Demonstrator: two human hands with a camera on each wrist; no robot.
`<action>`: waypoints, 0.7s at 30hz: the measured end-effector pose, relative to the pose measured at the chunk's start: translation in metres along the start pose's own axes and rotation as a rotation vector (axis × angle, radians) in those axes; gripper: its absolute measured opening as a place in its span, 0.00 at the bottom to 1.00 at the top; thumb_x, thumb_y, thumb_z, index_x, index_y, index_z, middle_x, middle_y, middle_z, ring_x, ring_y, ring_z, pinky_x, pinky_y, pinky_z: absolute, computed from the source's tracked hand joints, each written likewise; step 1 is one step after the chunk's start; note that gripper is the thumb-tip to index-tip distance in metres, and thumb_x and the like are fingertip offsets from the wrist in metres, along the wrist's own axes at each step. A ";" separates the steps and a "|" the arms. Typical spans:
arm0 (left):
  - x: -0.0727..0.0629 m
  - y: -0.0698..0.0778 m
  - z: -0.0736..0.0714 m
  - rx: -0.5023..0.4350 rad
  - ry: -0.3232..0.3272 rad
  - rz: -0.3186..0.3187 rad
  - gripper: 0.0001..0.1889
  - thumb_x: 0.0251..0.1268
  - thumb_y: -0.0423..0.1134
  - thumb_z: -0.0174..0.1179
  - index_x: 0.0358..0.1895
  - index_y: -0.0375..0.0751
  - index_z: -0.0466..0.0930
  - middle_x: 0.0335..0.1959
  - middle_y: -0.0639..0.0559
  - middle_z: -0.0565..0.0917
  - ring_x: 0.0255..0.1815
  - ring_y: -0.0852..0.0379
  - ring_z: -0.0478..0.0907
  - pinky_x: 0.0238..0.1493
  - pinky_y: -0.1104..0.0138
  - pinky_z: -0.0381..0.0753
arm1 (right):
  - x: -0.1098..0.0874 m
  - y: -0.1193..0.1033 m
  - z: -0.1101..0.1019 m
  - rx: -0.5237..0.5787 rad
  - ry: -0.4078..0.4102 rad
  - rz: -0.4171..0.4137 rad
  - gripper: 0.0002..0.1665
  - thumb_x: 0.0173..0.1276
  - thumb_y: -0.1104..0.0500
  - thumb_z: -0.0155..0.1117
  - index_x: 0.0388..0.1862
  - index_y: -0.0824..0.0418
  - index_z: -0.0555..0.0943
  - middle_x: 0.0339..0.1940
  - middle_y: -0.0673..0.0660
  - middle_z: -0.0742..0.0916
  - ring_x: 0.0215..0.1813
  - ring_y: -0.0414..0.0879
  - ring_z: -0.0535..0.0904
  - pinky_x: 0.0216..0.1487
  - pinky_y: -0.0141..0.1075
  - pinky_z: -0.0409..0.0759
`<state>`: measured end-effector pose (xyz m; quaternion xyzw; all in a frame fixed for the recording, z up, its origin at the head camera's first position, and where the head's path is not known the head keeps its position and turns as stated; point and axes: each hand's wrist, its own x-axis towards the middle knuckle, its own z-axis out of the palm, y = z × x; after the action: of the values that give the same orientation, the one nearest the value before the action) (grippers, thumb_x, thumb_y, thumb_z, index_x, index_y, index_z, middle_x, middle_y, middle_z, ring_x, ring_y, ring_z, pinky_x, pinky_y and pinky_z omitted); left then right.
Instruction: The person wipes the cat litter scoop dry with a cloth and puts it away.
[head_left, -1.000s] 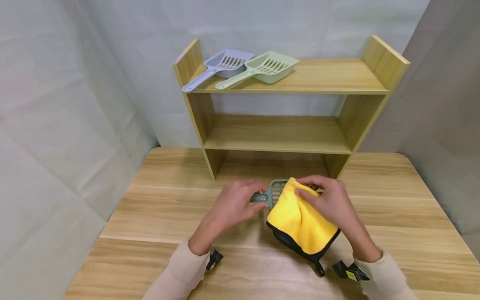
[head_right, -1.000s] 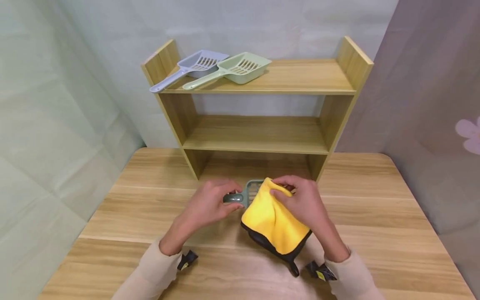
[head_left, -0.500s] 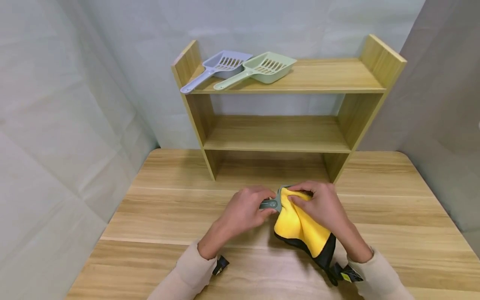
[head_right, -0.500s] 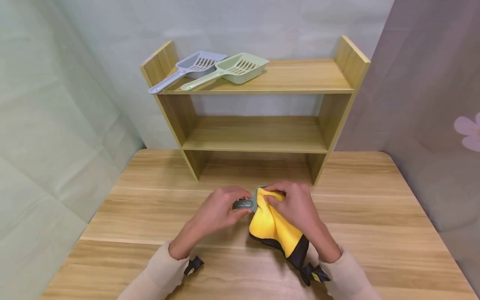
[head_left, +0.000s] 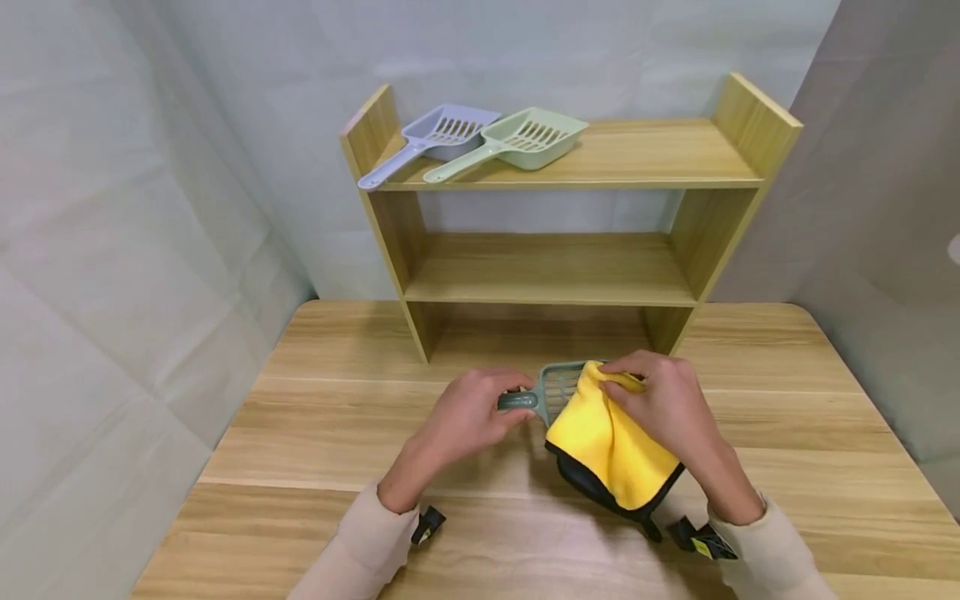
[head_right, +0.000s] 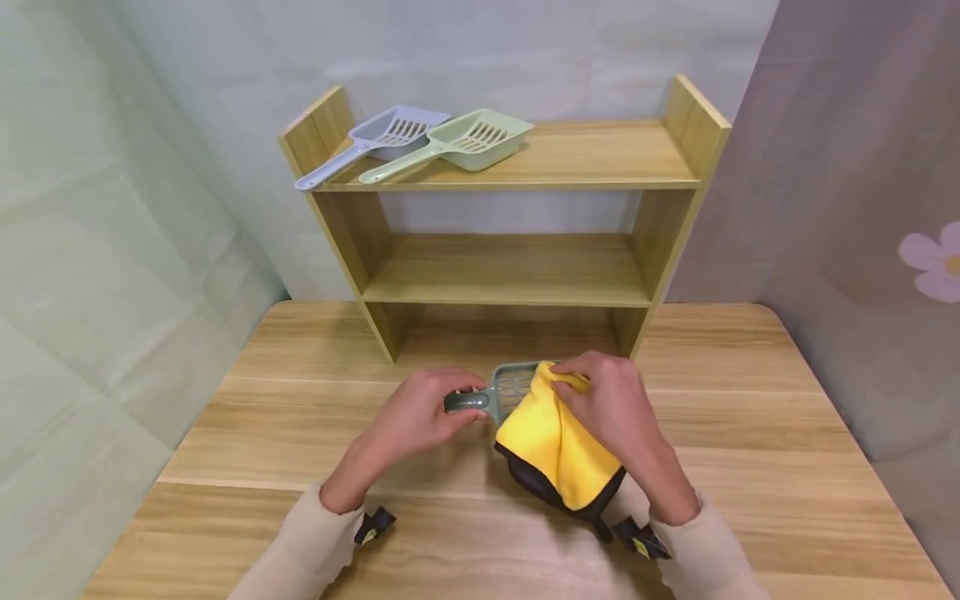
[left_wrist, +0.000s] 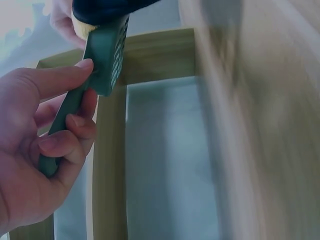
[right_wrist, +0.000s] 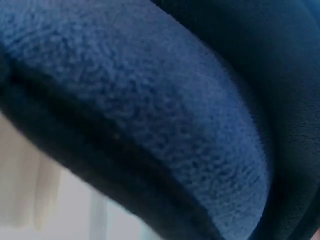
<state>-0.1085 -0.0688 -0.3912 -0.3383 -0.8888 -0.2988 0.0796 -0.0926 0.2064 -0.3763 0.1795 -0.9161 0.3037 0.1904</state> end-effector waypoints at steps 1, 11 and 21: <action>0.000 -0.001 -0.002 -0.002 0.002 0.000 0.15 0.62 0.36 0.79 0.51 0.40 0.92 0.49 0.49 0.93 0.41 0.58 0.88 0.44 0.64 0.87 | 0.000 0.001 -0.002 0.001 0.007 -0.002 0.11 0.60 0.69 0.82 0.42 0.61 0.95 0.40 0.58 0.95 0.41 0.55 0.93 0.40 0.49 0.90; -0.003 -0.006 -0.010 0.003 0.023 0.028 0.15 0.62 0.38 0.80 0.50 0.40 0.92 0.43 0.50 0.94 0.35 0.57 0.88 0.39 0.69 0.84 | 0.001 0.003 -0.004 0.063 0.026 -0.009 0.13 0.58 0.68 0.85 0.41 0.57 0.95 0.38 0.54 0.95 0.35 0.47 0.89 0.35 0.34 0.83; 0.001 -0.003 0.000 -0.001 0.039 0.057 0.15 0.59 0.37 0.81 0.48 0.39 0.92 0.44 0.49 0.94 0.40 0.58 0.89 0.44 0.65 0.88 | -0.001 0.001 0.010 0.108 -0.039 0.034 0.12 0.61 0.66 0.84 0.44 0.57 0.95 0.40 0.55 0.96 0.36 0.45 0.89 0.37 0.35 0.84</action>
<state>-0.1110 -0.0698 -0.3919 -0.3578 -0.8769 -0.3033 0.1051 -0.0945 0.2007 -0.3843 0.1798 -0.9049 0.3523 0.1572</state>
